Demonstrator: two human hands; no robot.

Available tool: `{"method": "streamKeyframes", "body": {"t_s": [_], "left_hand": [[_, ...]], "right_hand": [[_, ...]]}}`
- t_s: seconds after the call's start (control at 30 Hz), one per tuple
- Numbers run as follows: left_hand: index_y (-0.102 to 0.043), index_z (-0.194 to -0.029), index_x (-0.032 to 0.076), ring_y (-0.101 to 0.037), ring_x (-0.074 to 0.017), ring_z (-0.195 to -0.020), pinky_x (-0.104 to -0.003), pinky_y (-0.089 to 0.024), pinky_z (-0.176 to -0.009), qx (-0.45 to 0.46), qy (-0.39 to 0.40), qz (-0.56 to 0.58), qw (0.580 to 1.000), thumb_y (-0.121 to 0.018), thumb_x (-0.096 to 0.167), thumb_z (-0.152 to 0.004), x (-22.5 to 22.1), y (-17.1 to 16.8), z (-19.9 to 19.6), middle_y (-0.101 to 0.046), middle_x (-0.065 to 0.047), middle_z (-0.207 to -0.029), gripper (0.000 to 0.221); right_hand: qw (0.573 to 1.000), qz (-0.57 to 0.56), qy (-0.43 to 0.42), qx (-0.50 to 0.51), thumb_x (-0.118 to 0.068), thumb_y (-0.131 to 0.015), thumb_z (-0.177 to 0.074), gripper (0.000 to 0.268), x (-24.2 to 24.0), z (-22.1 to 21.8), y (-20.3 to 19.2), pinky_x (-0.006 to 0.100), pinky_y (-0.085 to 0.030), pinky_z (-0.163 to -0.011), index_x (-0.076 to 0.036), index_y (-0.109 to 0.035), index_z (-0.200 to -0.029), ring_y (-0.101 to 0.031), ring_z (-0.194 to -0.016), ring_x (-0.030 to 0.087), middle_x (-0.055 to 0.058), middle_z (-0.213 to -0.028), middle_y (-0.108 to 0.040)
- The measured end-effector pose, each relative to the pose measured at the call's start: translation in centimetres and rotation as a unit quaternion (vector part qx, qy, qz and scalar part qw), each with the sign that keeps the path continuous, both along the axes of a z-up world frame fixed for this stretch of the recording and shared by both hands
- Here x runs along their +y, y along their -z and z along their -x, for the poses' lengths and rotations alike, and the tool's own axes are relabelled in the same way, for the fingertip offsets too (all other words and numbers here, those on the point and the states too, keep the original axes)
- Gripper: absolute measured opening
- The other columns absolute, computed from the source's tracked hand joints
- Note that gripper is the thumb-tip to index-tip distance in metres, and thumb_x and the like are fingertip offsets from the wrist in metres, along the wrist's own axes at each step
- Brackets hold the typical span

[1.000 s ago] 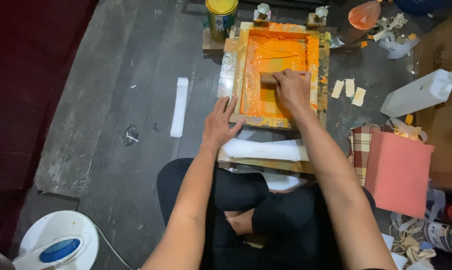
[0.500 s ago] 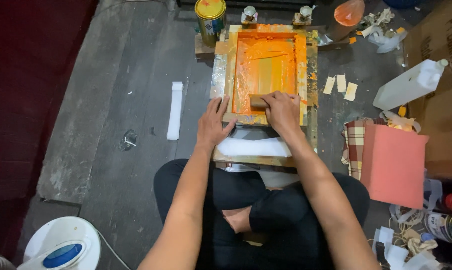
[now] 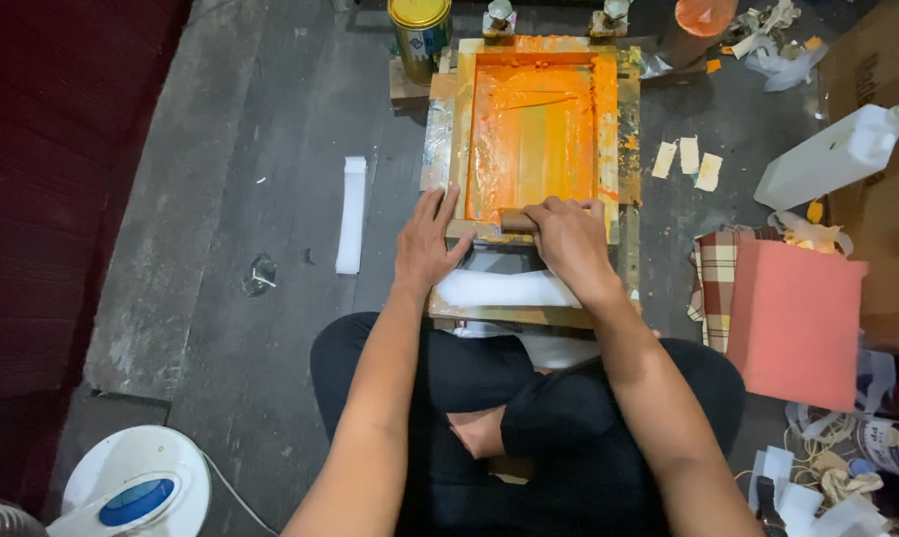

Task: Manually screen printing labels onto paper strips using orange ink and a squeegee

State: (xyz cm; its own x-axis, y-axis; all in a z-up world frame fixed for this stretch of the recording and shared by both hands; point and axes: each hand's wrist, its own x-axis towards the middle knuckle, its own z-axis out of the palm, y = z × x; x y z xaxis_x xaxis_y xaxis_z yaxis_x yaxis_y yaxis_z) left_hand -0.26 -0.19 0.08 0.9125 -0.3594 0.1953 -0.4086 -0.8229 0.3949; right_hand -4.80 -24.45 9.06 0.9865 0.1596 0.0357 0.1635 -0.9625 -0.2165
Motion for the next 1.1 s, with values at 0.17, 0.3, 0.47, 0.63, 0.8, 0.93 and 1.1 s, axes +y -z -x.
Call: {"method": "streamKeyframes", "body": {"t_s": [0.17,0.3,0.47,0.63,0.8,0.93,1.1], "left_hand": [[-0.026,-0.165,0.034,-0.041,-0.0283,-0.15,-0.043,-0.052,-0.109,0.016,-0.004,0.003,1.0,-0.043,0.072,-0.097,0.0,0.2,-0.1,-0.051,-0.008,-0.151,0.08],[-0.026,-0.165,0.033,-0.041,-0.0296,-0.15,-0.045,-0.05,-0.111,0.017,0.0,0.008,1.0,-0.043,0.071,-0.098,0.1,0.2,-0.1,-0.051,-0.01,-0.151,0.079],[-0.027,-0.165,0.032,-0.042,-0.0309,-0.149,-0.046,-0.049,-0.112,0.015,0.002,0.022,1.0,-0.045,0.071,-0.098,0.2,0.0,0.0,-0.052,-0.01,-0.15,0.079],[-0.031,-0.164,0.031,-0.043,-0.0318,-0.149,-0.045,-0.048,-0.114,0.011,0.0,0.039,0.999,-0.049,0.071,-0.097,0.2,0.4,-0.1,-0.053,-0.011,-0.149,0.079],[-0.033,-0.163,0.029,-0.044,-0.0335,-0.148,-0.047,-0.049,-0.112,0.006,0.006,0.033,0.999,-0.048,0.069,-0.097,0.2,0.3,-0.1,-0.053,-0.013,-0.149,0.078],[-0.032,-0.163,0.029,-0.044,-0.0338,-0.147,-0.046,-0.049,-0.112,0.001,0.009,0.038,0.999,-0.049,0.068,-0.098,0.3,0.2,-0.1,-0.054,-0.014,-0.148,0.078],[-0.043,-0.156,0.02,-0.045,-0.031,-0.145,-0.041,-0.049,-0.106,-0.042,-0.011,0.069,0.997,-0.068,0.05,-0.091,-0.2,0.3,0.0,-0.05,-0.014,-0.152,0.076]], "right_hand": [[1.0,-0.007,-0.004,0.009,-0.012,-0.072,-0.091,0.015,0.0,0.2,-0.4,0.048,-0.035,-0.099,-0.021,-0.074,-0.103,-0.067,-0.099,0.023,0.003,-0.097,-0.068],[1.0,-0.008,-0.016,-0.016,-0.014,-0.074,-0.089,0.022,-0.2,0.2,0.6,0.048,-0.033,-0.1,-0.022,-0.075,-0.109,-0.066,-0.101,0.023,0.002,-0.097,-0.067],[0.998,-0.06,-0.001,-0.034,-0.011,-0.072,-0.092,0.025,-0.9,0.0,-0.3,0.048,-0.031,-0.106,-0.023,-0.074,-0.114,-0.067,-0.105,0.022,0.002,-0.099,-0.068],[0.991,-0.112,0.033,-0.058,-0.008,-0.072,-0.095,0.029,-2.6,-2.9,1.2,0.05,-0.031,-0.109,-0.02,-0.074,-0.122,-0.066,-0.109,0.023,0.003,-0.104,-0.069],[0.996,-0.057,0.055,-0.049,-0.016,-0.074,-0.094,0.028,-3.3,-7.3,1.5,0.048,-0.032,-0.105,-0.028,-0.071,-0.12,-0.065,-0.11,0.021,-0.002,-0.105,-0.066],[0.997,-0.038,0.057,-0.033,-0.014,-0.072,-0.094,0.034,-3.7,-11.8,3.5,0.052,-0.034,-0.101,-0.025,-0.071,-0.126,-0.065,-0.11,0.025,0.002,-0.11,-0.066],[0.982,-0.03,0.031,-0.185,-0.007,-0.072,-0.09,0.026,-1.8,-13.7,2.0,0.042,-0.034,-0.088,-0.013,-0.079,-0.114,-0.06,-0.092,0.027,0.008,-0.103,-0.07]]}}
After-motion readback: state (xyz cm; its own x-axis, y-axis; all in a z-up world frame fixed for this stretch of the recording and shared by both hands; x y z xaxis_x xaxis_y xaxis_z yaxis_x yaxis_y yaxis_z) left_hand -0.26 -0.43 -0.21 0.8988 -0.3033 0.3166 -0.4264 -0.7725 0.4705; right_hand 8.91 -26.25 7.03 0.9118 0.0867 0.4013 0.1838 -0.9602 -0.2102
